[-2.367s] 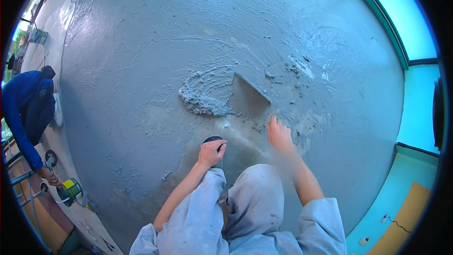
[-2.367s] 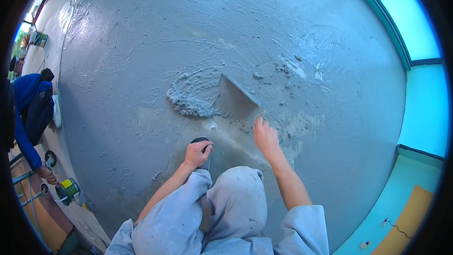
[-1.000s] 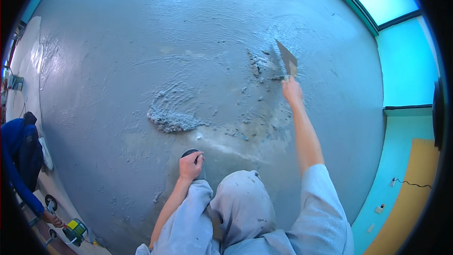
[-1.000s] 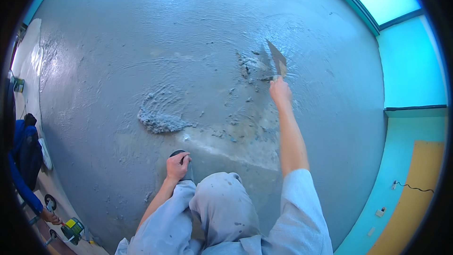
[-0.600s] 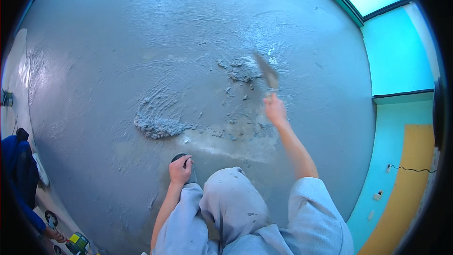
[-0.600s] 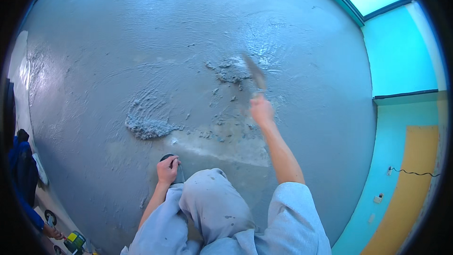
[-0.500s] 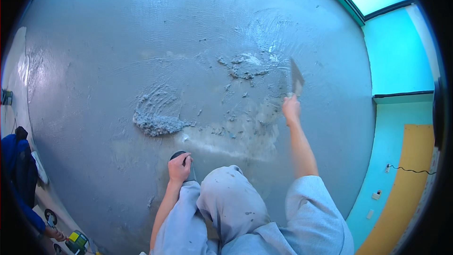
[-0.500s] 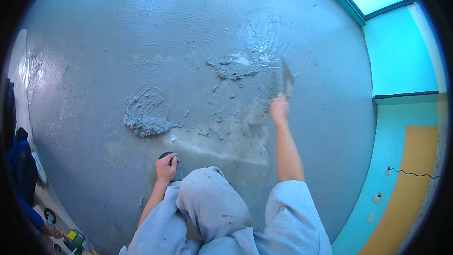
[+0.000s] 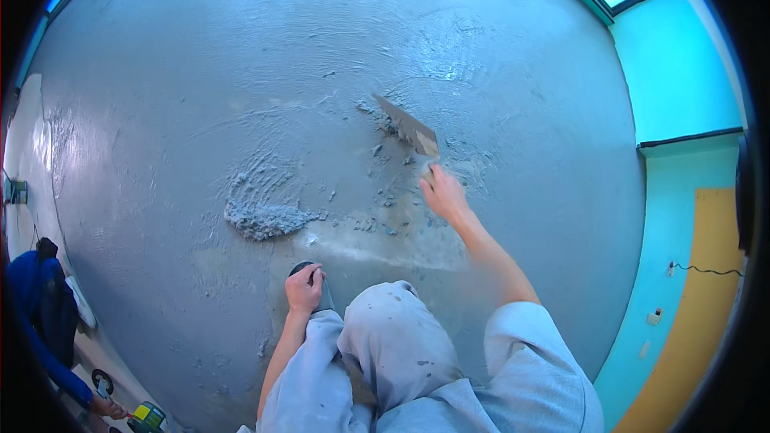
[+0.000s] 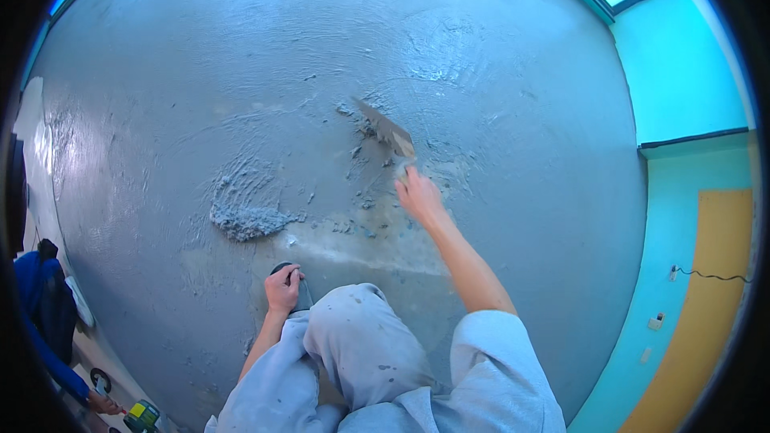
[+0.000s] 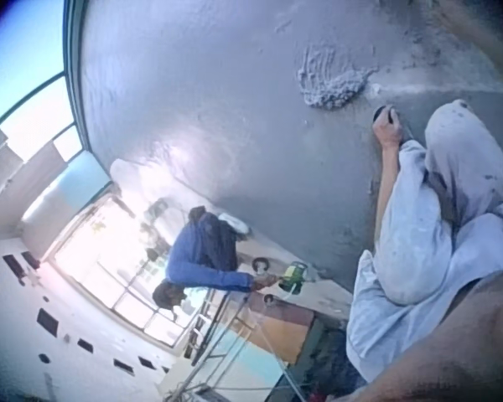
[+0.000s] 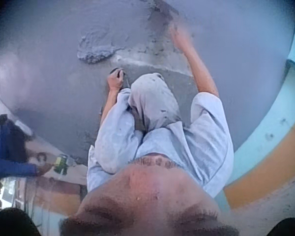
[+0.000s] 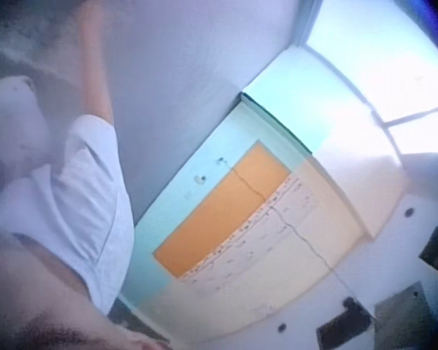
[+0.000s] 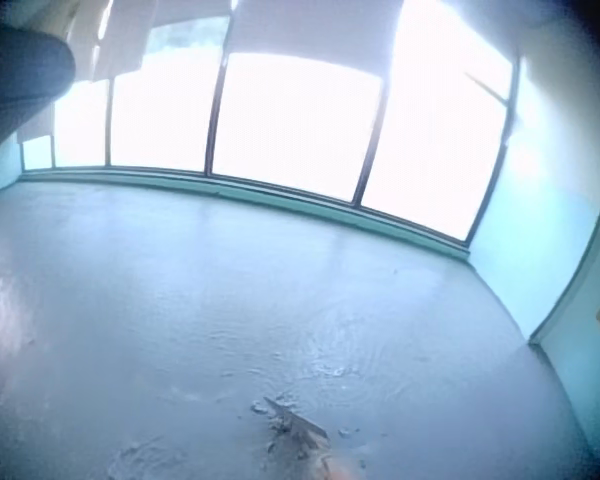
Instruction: The person spreads and smooths wet cement across the floor using a trowel. Then, the person places the trowel into a bucket and carries the bucket away.
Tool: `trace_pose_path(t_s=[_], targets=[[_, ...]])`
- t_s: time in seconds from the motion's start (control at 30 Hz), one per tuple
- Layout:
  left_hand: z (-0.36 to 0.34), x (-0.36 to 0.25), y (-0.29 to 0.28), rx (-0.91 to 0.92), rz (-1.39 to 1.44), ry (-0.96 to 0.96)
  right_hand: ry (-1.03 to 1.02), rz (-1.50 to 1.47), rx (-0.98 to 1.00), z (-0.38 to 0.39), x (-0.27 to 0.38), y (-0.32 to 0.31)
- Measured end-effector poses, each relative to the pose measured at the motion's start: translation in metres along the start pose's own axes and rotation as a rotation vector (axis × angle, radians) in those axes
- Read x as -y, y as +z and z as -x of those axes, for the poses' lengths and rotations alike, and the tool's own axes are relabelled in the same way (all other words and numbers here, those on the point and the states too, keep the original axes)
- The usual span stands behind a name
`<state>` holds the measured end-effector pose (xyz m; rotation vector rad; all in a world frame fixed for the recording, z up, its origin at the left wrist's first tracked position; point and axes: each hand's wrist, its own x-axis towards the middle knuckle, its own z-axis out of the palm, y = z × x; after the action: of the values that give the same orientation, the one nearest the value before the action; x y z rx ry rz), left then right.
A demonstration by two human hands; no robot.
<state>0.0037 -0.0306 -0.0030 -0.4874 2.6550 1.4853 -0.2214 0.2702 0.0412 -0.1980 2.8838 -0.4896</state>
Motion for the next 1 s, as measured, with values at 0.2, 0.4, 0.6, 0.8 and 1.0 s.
trace_pose_path(t_s=[0.2,0.4,0.6,0.8,1.0], targets=[[-0.001,-0.005,-0.003,-0.007,0.022,0.068,-0.103,-0.139,0.29,0.08,-0.022,-0.058],[-0.001,-0.002,0.001,-0.01,0.028,0.057,-0.476,0.32,0.586,0.067,-0.026,-0.061],[0.0,0.0,0.003,-0.017,0.029,0.069,-0.39,0.475,0.199,-0.033,-0.033,-0.059],[0.002,0.004,-0.004,-0.018,0.011,0.06,-0.131,0.437,0.124,-0.104,-0.04,-0.068],[-0.004,-0.009,0.009,0.006,0.054,0.063,0.325,0.087,0.041,-0.137,-0.125,-0.089]])
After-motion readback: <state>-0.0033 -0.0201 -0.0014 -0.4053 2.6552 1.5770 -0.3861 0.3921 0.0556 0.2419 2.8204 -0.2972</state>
